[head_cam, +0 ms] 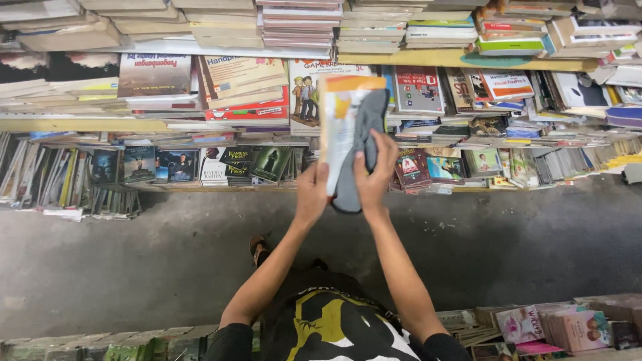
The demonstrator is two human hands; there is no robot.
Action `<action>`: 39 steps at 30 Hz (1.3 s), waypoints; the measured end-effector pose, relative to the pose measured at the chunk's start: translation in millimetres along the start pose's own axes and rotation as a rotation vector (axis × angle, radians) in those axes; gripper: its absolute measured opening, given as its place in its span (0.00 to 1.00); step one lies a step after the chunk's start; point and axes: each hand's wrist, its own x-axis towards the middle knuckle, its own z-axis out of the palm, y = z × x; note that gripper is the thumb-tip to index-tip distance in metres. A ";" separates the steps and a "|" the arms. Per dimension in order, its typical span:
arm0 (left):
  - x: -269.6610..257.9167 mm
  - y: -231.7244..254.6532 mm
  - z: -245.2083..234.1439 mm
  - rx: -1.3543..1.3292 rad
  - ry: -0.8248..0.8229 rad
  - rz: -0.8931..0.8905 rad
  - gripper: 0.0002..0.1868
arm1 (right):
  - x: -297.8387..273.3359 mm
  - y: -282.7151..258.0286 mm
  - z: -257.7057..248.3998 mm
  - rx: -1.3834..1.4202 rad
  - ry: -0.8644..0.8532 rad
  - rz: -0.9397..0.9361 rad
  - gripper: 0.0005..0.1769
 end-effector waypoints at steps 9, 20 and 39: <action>3.0 -1.0 -4.7 0.079 0.015 0.001 0.26 | -17.2 -0.3 -9.8 0.068 -0.047 -0.016 0.23; 14.7 -32.1 12.2 -0.053 -0.018 0.053 0.25 | -9.8 -16.4 -21.6 -0.033 -0.057 -0.098 0.25; 21.4 65.5 -51.9 -0.079 0.001 0.064 0.14 | -17.6 -68.6 37.0 -0.144 -0.024 -0.113 0.29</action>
